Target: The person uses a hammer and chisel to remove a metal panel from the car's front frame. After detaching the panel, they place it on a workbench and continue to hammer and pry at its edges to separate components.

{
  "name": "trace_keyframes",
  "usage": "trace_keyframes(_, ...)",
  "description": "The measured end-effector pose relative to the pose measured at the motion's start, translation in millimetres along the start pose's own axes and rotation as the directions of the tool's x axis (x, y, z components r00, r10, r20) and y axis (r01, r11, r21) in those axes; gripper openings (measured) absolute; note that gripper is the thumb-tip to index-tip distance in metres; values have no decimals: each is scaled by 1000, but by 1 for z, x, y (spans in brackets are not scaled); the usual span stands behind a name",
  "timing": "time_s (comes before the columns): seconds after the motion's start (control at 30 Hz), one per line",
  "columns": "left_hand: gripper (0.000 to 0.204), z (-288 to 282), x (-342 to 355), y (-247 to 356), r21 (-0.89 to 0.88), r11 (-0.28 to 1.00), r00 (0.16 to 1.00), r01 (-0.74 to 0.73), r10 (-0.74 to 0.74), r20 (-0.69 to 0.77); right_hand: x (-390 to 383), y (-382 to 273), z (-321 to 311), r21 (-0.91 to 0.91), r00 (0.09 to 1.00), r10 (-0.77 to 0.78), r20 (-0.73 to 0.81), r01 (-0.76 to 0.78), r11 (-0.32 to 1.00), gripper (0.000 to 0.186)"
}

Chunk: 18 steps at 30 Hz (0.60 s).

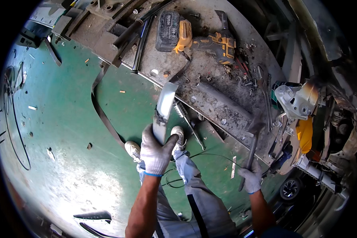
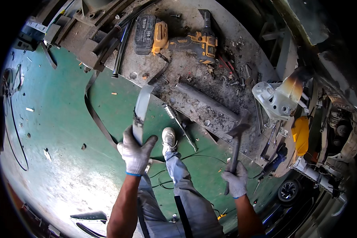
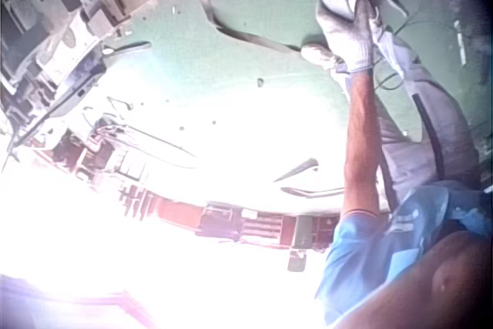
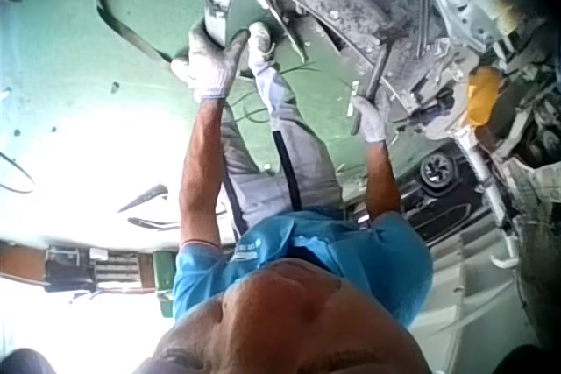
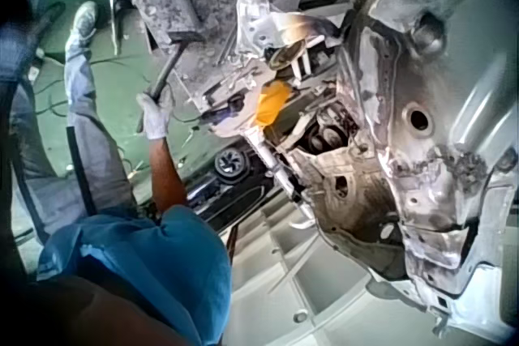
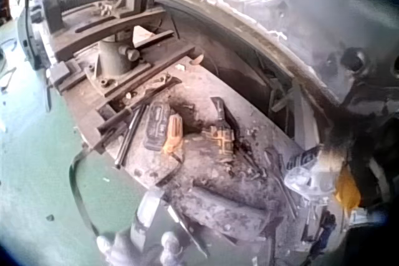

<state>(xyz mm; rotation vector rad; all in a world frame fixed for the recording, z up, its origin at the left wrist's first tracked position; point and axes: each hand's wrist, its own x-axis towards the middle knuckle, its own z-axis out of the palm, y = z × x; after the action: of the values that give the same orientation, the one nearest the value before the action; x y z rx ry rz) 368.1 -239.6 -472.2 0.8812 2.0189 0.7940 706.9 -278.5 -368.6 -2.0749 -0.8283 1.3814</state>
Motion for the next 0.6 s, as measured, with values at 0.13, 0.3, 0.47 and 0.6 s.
trace_keyframes(0.13, 84, 37, 11, -25, 250, 956, 985, -152, 166, -35, 6, -15, 41, -140, 997, -51, 53, 58, 988, 27)
trace_keyframes(0.3, 32, 66, 36, -60, 30, 996, 989, -84, 79, 124, 17, -38, 74, -129, 983, -161, 91, 172, 977, 26)
trace_keyframes(0.47, 21, 53, 41, -65, -445, 883, 940, 151, 11, 341, 21, -49, 82, -141, 976, -153, 156, 175, 974, 25)
trace_keyframes(0.6, 32, 37, 27, -48, -316, 949, 918, -20, 143, 370, 22, -45, 83, -121, 976, -76, 203, 102, 987, 25)
